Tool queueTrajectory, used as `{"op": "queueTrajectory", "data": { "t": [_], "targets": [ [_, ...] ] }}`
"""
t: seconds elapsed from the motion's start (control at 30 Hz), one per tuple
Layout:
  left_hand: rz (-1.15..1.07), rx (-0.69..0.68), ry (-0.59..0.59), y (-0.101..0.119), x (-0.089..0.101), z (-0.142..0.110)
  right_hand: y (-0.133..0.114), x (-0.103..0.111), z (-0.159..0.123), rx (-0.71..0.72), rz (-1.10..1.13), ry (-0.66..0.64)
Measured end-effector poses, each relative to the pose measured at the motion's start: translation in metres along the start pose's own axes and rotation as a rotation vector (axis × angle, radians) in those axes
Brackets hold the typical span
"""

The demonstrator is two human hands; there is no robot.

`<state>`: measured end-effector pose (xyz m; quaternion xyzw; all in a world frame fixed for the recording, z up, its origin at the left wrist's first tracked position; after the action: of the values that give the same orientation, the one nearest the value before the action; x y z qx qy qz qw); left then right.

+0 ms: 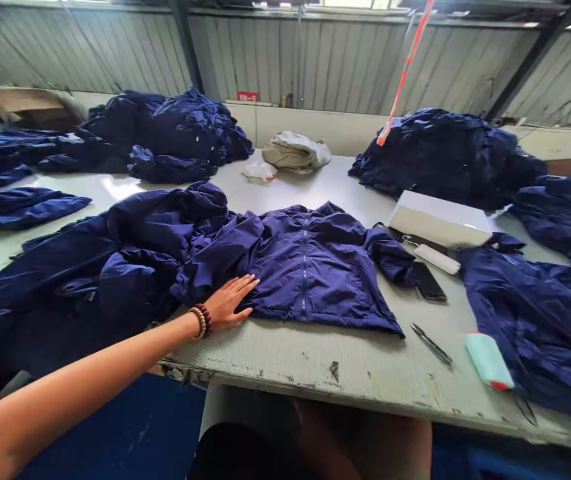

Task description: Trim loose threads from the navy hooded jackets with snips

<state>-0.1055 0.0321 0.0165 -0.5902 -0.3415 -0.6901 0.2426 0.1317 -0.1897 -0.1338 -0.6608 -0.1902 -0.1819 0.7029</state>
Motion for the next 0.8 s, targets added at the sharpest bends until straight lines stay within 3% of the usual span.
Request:
{"op": "queueTrajectory", "data": {
  "t": [0.1,0.2,0.27,0.4,0.53,0.67,0.8],
  "targets": [
    [0.018,-0.016,-0.006,-0.001,-0.001,0.001,0.017,-0.01,-0.033,-0.07,0.009,-0.082],
    [0.025,-0.033,-0.013,-0.001,-0.002,0.002,0.028,0.002,-0.059,-0.136,0.043,-0.034],
    [0.029,-0.037,-0.018,-0.002,-0.003,0.002,0.024,0.025,-0.071,-0.119,0.062,0.08],
    [0.017,-0.048,0.011,-0.003,-0.002,0.004,-0.01,0.09,-0.074,0.05,0.002,0.259],
    [-0.011,-0.051,0.046,-0.005,-0.001,0.007,-0.023,0.168,-0.048,0.082,-0.087,0.331],
    [-0.016,-0.051,0.059,-0.006,0.001,0.009,-0.026,0.248,-0.002,0.156,-0.341,0.529],
    [-0.008,-0.053,0.063,-0.006,0.002,0.011,-0.006,0.271,0.058,0.188,-0.561,0.507]
  ]
}}
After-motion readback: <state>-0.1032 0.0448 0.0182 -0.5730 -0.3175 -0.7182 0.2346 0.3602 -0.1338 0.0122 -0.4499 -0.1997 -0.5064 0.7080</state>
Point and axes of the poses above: each hand's wrist, its own z-axis towards the middle knuckle, its own x-axis out of the back of the hand, y = z × x, the point moved 10 cm from there along z, towards the middle knuckle, and after that the axes turned 2 degrees about -z, right-handed, at the moved point
